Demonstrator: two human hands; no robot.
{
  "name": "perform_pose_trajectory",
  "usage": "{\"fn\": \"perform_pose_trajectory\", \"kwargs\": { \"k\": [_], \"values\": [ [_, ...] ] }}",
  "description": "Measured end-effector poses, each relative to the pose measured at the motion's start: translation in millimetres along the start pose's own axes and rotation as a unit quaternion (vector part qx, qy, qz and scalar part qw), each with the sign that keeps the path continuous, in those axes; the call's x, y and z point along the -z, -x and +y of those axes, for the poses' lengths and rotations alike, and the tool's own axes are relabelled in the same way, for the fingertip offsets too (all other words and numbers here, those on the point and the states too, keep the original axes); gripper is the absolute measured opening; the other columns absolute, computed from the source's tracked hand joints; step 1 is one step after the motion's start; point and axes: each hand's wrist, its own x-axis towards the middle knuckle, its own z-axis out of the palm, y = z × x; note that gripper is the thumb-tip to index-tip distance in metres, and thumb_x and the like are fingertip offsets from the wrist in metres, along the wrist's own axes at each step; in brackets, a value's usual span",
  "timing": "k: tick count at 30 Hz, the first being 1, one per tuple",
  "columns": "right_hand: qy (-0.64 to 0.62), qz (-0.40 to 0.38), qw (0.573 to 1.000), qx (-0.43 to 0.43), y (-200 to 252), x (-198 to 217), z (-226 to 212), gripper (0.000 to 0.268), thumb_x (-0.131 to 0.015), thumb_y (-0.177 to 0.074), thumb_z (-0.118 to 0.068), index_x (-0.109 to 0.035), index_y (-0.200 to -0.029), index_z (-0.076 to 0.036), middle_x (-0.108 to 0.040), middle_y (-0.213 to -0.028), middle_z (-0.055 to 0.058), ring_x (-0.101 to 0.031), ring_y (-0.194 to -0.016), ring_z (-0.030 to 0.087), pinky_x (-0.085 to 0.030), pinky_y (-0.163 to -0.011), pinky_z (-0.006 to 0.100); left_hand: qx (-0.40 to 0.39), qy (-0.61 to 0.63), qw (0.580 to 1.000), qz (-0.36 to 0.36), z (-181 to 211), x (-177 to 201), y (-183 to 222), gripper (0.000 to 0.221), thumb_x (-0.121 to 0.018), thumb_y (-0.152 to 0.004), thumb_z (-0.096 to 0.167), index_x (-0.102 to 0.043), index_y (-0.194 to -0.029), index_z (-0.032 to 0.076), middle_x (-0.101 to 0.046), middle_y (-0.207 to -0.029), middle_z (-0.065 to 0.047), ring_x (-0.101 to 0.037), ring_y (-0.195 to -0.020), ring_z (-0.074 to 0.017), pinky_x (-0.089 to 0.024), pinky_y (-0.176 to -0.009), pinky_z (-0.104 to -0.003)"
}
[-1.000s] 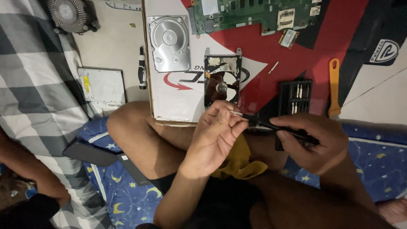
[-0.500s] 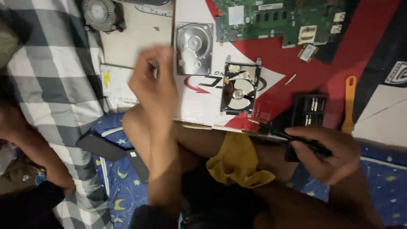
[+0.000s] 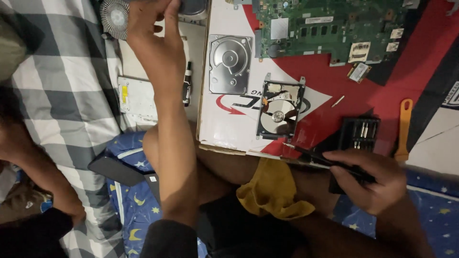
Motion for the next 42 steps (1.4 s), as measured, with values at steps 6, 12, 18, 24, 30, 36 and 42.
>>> {"fn": "perform_pose_trajectory", "kwargs": {
  "k": [6,12,18,24,30,36,42],
  "values": [
    [0.009,-0.005,0.999,0.034,-2.8,1.2,5.0,0.024,-0.068,-0.089,-0.012,-0.076,-0.111,-0.007,-0.079,-0.093,0.005,-0.065,-0.057,0.007,-0.049,-0.053,0.022,0.000,0.014,0.999,0.048,-15.2,11.9,-5.7,0.016,-0.059,-0.105,0.012,-0.058,-0.090,0.006,-0.051,-0.085,-0.004,-0.044,-0.075,-0.0171,-0.038,-0.066,-0.032],
    [-0.001,-0.014,1.000,0.014,-5.1,-0.7,-4.1,0.023,-0.069,-0.089,-0.013,-0.077,-0.110,-0.007,-0.079,-0.092,0.004,-0.069,-0.069,0.008,-0.053,-0.061,0.025,0.005,-0.010,1.000,0.006,-4.0,16.6,-11.8,0.019,-0.065,-0.099,0.004,-0.052,-0.086,0.009,-0.049,-0.086,-0.005,-0.050,-0.077,-0.0185,-0.044,-0.067,-0.032],
    [0.002,-0.016,0.999,0.039,-6.2,-1.0,0.7,0.023,-0.069,-0.090,-0.013,-0.076,-0.112,-0.007,-0.079,-0.097,0.005,-0.070,-0.069,0.010,-0.053,-0.062,0.026,-0.030,-0.022,0.999,0.002,-6.7,13.4,-13.7,0.020,-0.064,-0.100,0.000,-0.056,-0.082,0.004,-0.050,-0.084,-0.009,-0.049,-0.076,-0.0209,-0.043,-0.062,-0.033],
    [-0.027,-0.026,0.999,0.002,-6.7,0.1,-7.3,0.024,-0.068,-0.091,-0.012,-0.076,-0.113,-0.007,-0.080,-0.104,0.006,-0.075,-0.086,0.013,-0.057,-0.072,0.027,-0.051,-0.076,0.996,0.009,-11.3,11.1,-15.4,0.013,-0.063,-0.096,0.002,-0.058,-0.084,0.001,-0.052,-0.085,-0.012,-0.052,-0.069,-0.0234,-0.041,-0.063,-0.037],
    [-0.026,-0.024,0.999,0.022,-10.0,-0.5,-7.3,0.025,-0.069,-0.090,-0.010,-0.075,-0.114,-0.007,-0.079,-0.096,0.004,-0.070,-0.070,0.009,-0.053,-0.062,0.024,-0.021,-0.021,0.999,0.033,-20.0,15.8,-6.1,0.007,-0.066,-0.103,0.008,-0.065,-0.097,0.006,-0.059,-0.092,-0.006,-0.055,-0.078,-0.0198,-0.044,-0.064,-0.033],
    [-0.004,-0.007,1.000,0.028,-10.2,1.4,-2.5,0.026,-0.070,-0.091,-0.013,-0.075,-0.115,-0.005,-0.066,-0.070,-0.003,-0.053,-0.055,0.005,-0.045,-0.052,0.023,0.307,0.176,0.933,0.062,60.2,38.5,32.0,0.025,-0.062,-0.096,0.037,-0.062,-0.093,0.012,-0.058,-0.093,-0.001,-0.063,-0.086,-0.0094,-0.058,-0.074,-0.026],
    [-0.006,0.041,0.999,0.025,2.9,1.0,-6.4,0.023,-0.070,-0.091,-0.007,-0.072,-0.113,-0.001,-0.066,-0.070,0.004,-0.047,-0.048,0.008,-0.037,-0.049,0.025,0.476,0.710,0.507,-0.111,104.7,39.1,131.1,0.017,-0.073,-0.102,0.013,-0.064,-0.112,0.003,-0.071,-0.115,-0.013,-0.070,-0.112,-0.0249,-0.058,-0.103,-0.034]
  ]
}}
